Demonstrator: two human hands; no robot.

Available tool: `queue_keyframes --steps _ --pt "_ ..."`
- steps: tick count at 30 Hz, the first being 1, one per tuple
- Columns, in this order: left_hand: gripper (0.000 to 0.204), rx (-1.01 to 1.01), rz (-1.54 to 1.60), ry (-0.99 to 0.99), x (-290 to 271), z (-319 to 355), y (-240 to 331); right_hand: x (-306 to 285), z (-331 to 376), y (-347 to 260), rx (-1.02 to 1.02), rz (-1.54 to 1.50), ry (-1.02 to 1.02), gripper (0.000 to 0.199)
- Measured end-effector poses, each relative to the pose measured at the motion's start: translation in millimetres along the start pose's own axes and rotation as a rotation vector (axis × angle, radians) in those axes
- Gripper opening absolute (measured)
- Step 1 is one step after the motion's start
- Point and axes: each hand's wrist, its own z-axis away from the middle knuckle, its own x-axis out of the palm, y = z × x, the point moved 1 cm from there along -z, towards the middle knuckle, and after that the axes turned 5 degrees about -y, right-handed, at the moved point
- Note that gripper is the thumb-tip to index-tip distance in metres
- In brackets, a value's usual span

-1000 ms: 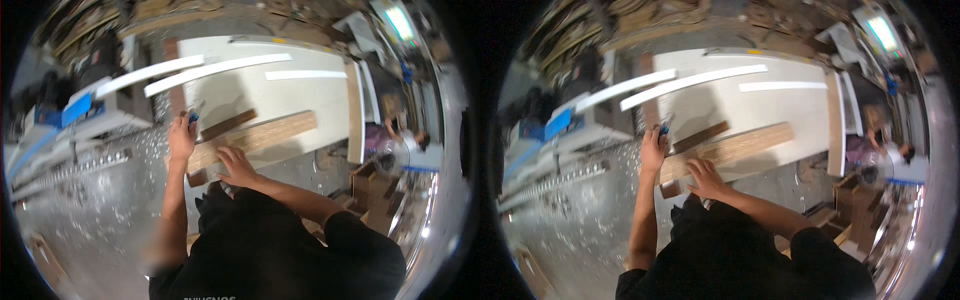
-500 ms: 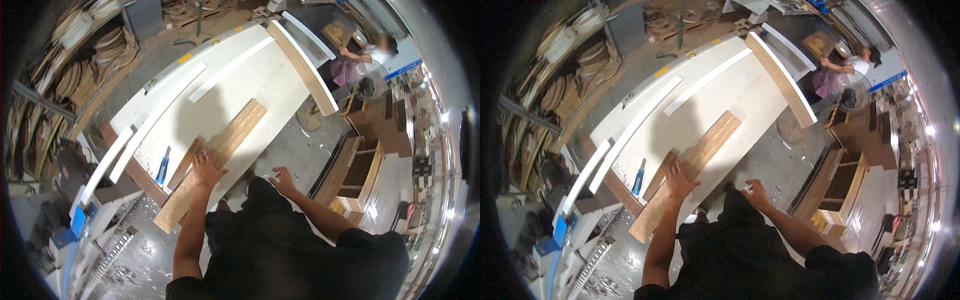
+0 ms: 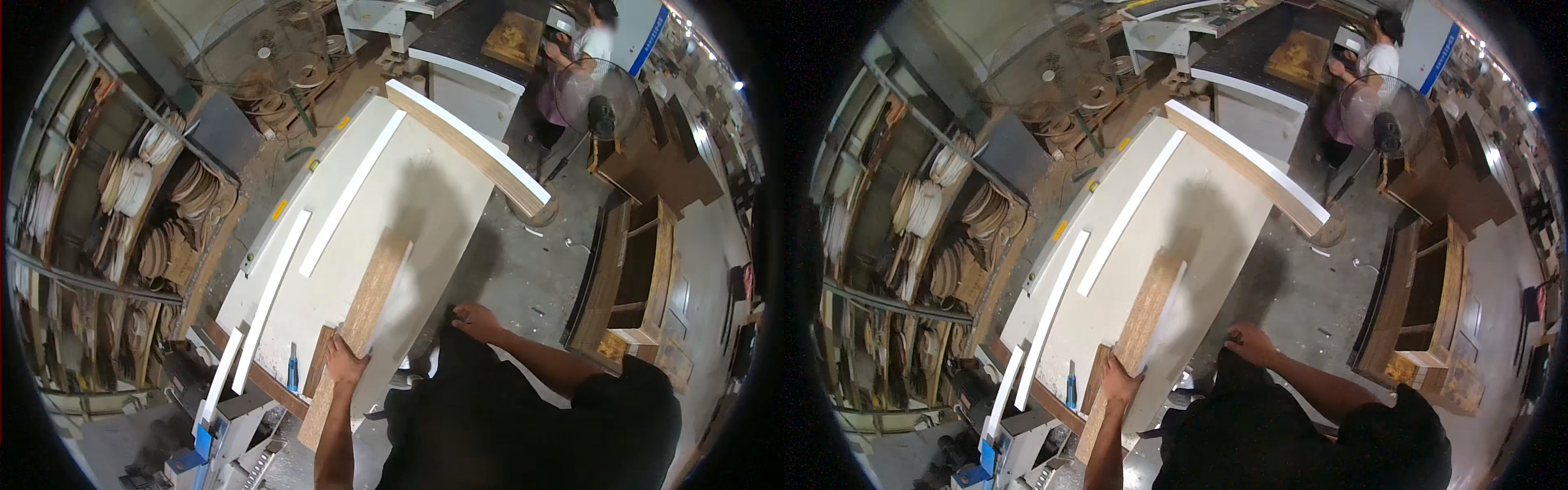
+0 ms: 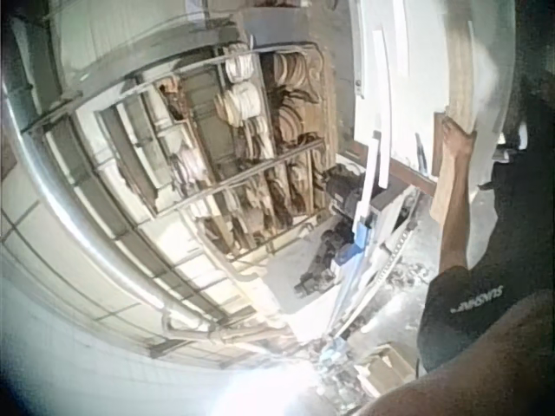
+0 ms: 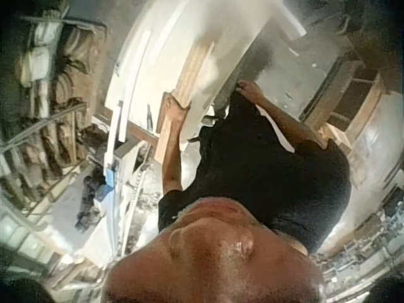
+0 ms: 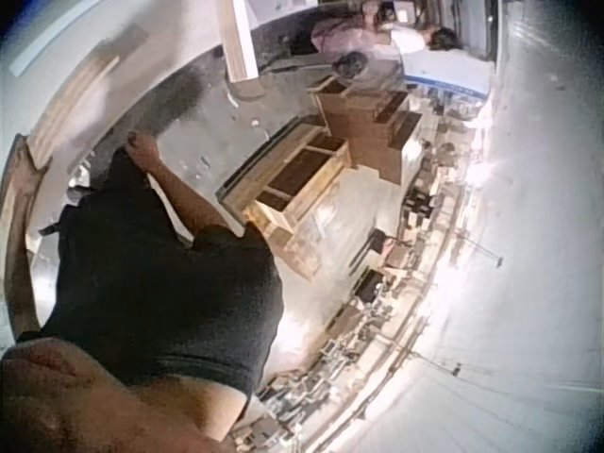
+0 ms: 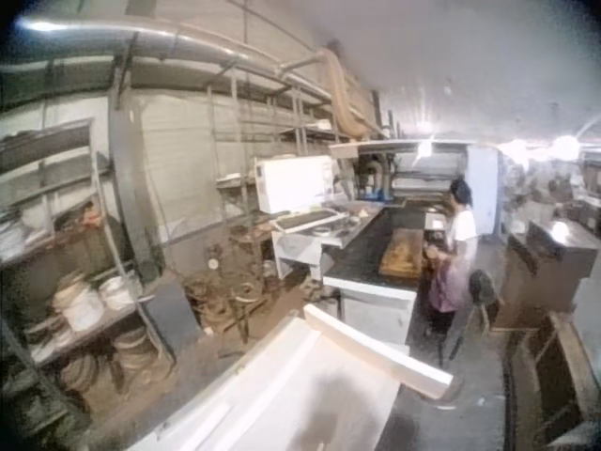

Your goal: Cleaning and preparing white furniture trim strips and wooden blocks in a manufacturing facility.

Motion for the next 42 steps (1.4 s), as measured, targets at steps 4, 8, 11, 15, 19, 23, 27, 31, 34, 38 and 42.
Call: queue_keyframes --steps 4,8,11,15,19,23,27,31,34,38,42 --pt "0.12 0.019 0.016 0.083 -49 -15 51 -42 -41 -37 -0.121 -0.09 -0.253 0.065" --pt "0.122 0.077 0.327 0.219 -96 -48 101 -44 -77 -57 -0.231 -0.1 -0.41 0.078" --pt "0.106 0.092 0.755 0.179 -127 -74 144 -40 -92 -67 -0.339 -0.029 -0.623 0.093" --pt "0.089 0.219 1.107 0.207 -174 -98 205 -40 -79 -81 -0.272 -0.291 -0.803 0.116" --pt "0.083 0.333 1.475 0.172 -176 -135 244 -65 -70 -91 -0.161 -0.438 -0.776 0.129" --pt "0.08 0.39 1.633 0.116 -142 -172 286 -88 -63 -34 -0.212 -0.361 -0.366 0.118" --pt "0.061 0.313 1.793 -0.065 -96 -181 334 -144 -34 2 0.001 -0.147 -0.254 0.118" --pt "0.054 0.217 1.881 -0.228 -45 -202 368 -165 2 42 0.215 -0.52 -0.247 0.103" --pt "0.05 0.09 1.896 -0.381 -5 -221 388 -173 32 76 0.246 -0.751 -0.172 0.091" --pt "0.046 -0.07 1.829 -0.482 56 -252 406 -182 42 96 0.37 -0.942 -0.179 0.086" --pt "0.055 -0.009 1.776 -0.56 99 -258 423 -183 56 121 0.382 -1.036 -0.139 0.083"
